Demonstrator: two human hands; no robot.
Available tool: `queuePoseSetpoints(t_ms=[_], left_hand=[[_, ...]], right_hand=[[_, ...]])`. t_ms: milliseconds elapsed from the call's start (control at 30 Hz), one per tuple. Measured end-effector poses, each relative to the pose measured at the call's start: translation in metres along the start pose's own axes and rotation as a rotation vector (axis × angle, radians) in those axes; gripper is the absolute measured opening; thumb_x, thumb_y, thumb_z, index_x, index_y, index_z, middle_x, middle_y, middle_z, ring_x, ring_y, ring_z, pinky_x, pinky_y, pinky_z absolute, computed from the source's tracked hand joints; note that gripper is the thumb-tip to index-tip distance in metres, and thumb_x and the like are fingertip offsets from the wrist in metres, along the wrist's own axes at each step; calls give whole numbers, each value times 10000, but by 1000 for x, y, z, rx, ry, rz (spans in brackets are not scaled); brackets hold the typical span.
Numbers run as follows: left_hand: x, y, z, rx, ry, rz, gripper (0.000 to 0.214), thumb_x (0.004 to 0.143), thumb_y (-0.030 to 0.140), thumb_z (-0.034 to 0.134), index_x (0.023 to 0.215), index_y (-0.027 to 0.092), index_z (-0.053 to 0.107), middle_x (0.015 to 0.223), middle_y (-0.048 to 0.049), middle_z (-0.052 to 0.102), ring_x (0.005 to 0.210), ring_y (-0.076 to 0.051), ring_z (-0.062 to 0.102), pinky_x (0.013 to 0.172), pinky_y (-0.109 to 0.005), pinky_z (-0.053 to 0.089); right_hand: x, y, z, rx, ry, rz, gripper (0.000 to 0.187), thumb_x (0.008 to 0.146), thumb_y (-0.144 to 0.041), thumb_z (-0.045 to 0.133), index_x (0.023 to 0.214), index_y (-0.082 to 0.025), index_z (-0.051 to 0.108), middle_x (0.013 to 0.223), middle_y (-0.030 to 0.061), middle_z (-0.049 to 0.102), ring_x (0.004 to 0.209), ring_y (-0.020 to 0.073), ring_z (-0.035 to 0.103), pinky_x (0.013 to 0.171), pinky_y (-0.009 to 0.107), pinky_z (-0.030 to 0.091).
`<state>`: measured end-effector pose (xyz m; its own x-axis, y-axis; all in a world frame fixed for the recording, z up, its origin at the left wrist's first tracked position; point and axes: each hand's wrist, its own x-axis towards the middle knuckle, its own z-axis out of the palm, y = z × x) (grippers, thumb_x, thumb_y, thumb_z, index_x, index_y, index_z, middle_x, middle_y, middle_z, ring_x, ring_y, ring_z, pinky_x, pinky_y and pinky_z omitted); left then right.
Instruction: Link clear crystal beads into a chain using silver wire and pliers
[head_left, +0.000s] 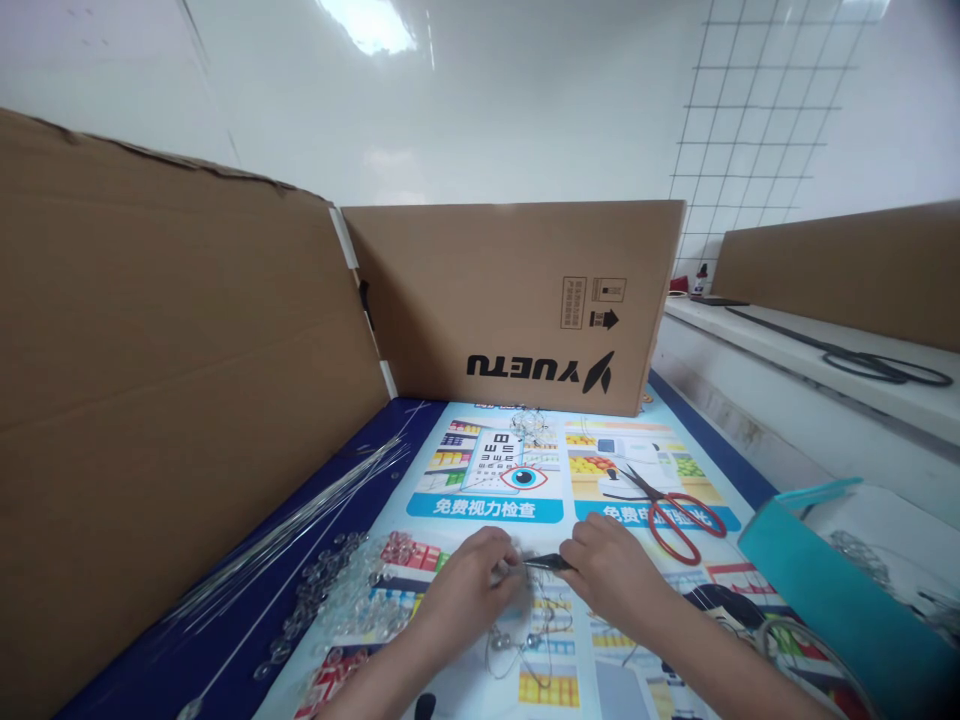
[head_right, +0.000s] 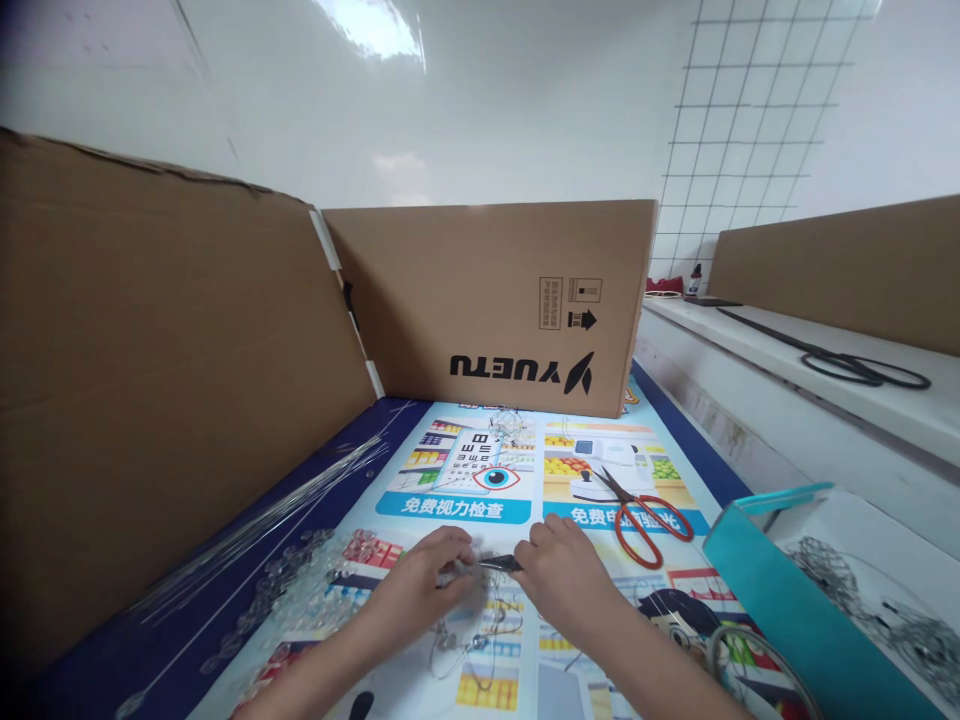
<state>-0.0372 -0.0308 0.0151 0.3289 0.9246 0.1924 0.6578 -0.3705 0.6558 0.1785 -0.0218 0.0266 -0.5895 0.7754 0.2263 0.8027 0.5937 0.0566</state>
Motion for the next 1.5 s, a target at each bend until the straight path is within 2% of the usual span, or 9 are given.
queuePoseSetpoints(t_ms=[100,167,400,600,733,867,1000,1200,1500], left_hand=[[3,4,-10,6,16,-15,135,754,180,531,831,227,632,1017,-31,584,953,-190,536,836,-282,400],[7,9,-15,29,8,-1,146,768,193,524,842,227,645,972,-31,604,925,-194,545,819,-285,404],[21,27,-14,159,-139,98,223,767,141,492,800,246,685,764,-3,636,781,-185,561,713,-261,403],[22,31,-8,214,-46,162,204,763,106,493,752,220,662,816,-11,612,820,-181,542,765,-273,386],[19,29,-9,227,-13,180,213,774,97,486,731,217,656,837,-20,583,825,-180,526,766,-280,382],[18,20,-11,208,-20,176,197,795,116,490,748,217,653,796,-20,586,820,-182,529,756,-278,379],[18,16,-13,186,-53,182,182,800,123,491,742,210,641,761,-8,607,798,-176,544,747,-269,377],[17,19,-14,168,-94,201,195,802,110,478,752,216,634,751,11,631,769,-159,558,746,-259,373],[14,21,-13,167,-91,215,164,793,116,500,777,226,621,811,6,621,830,-170,541,789,-284,366]], right_hand=[[0,0,-1,2,4,2,135,791,-330,631,772,-202,593,767,18,575,824,202,479,748,314,318],[0,0,-2,3,6,-2,136,795,-333,625,773,-202,596,764,19,575,821,201,480,742,313,319],[0,0,-3,9,3,-8,116,803,-313,607,766,-204,599,760,24,575,818,203,482,751,316,319],[0,0,-4,26,3,1,118,819,-306,581,769,-200,601,760,28,578,816,197,481,756,311,314],[-2,5,-9,56,-23,2,126,803,-316,594,755,-200,601,749,19,580,803,186,487,734,299,314],[-7,18,-16,144,-111,-39,146,801,-312,586,711,-197,599,721,8,573,747,156,495,670,264,319],[-9,26,-17,151,-120,9,159,802,-332,588,719,-197,599,744,13,580,784,169,501,664,263,321],[-6,15,-10,102,-92,-32,167,822,-349,574,772,-194,612,778,27,578,833,187,491,754,302,320],[-5,7,1,57,-56,-52,145,808,-344,599,785,-201,604,787,23,562,843,198,467,745,316,314]])
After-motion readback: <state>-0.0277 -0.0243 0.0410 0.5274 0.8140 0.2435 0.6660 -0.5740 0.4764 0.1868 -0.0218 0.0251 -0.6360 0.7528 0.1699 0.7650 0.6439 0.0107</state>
